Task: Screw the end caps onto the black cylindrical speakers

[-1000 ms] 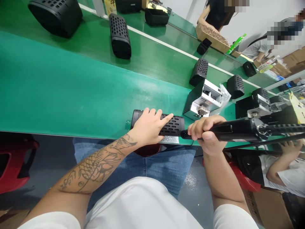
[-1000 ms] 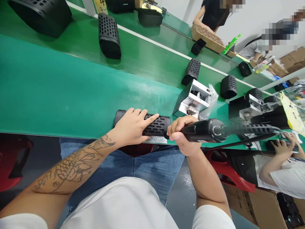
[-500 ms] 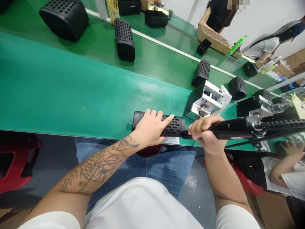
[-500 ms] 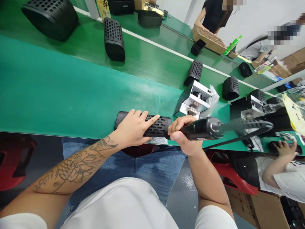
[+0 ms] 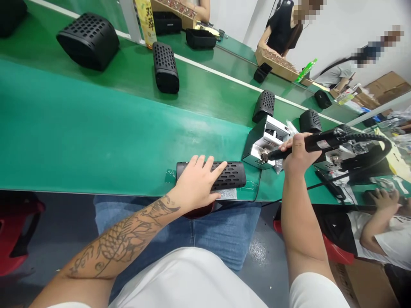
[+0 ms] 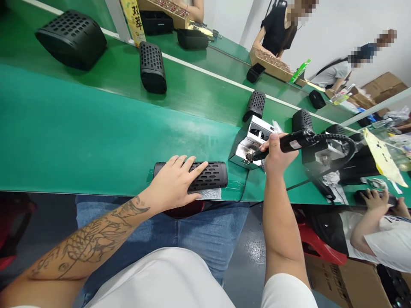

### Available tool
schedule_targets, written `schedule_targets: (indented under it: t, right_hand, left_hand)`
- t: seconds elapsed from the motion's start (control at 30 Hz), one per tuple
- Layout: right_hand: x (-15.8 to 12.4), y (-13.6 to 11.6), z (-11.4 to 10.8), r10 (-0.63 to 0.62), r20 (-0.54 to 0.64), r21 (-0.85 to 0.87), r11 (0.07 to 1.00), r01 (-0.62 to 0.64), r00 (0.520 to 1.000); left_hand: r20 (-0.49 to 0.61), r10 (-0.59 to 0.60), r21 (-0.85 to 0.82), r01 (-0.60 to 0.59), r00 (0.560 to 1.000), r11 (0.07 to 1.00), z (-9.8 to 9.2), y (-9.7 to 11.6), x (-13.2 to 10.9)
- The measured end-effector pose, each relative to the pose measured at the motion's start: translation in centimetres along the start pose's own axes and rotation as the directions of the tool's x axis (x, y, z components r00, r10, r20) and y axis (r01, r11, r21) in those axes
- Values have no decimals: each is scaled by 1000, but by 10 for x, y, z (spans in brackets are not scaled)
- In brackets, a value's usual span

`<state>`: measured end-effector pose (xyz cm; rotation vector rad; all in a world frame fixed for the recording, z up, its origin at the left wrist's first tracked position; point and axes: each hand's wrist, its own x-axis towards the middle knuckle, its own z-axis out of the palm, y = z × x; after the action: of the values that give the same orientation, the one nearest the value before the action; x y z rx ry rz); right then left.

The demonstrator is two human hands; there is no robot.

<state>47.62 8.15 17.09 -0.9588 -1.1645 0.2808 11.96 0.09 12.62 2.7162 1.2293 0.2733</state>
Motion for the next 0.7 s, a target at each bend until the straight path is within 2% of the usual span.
schedule_targets:
  t: [0.13, 0.2, 0.3, 0.37, 0.47, 0.57, 0.7]
  right_hand:
    - [-10, -9, 3, 31, -23, 30, 999, -30, 999]
    - [-15, -25, 4, 79, -6, 70, 995, -78, 997]
    - [-27, -57, 9, 40, -18, 203, 979, -36, 999]
    - [-41, -82, 16, -29, 20, 304, 952, 22, 999]
    - [-69, -117, 35, -59, 244, 409, 911, -48, 968]
    - [-95, -141, 62, -18, 412, 428, 886, -177, 911]
    - [-110, -144, 94, -25, 494, 437, 871, -224, 869]
  left_hand:
    - [-127, 23, -108, -37, 992, 994, 7, -47, -31]
    - [-250, 44, -218, -101, 967, 971, 23, -74, -47]
    - [-420, 55, -372, -227, 906, 900, 58, -100, -65]
    - [-465, 23, -452, -259, 885, 853, 81, -104, -70]
    - [-492, -37, -530, -266, 870, 805, 100, -100, -71]
    - [-527, -46, -539, -292, 849, 790, 106, -95, -68]
    - [-548, -43, -530, -307, 835, 791, 107, -94, -65]
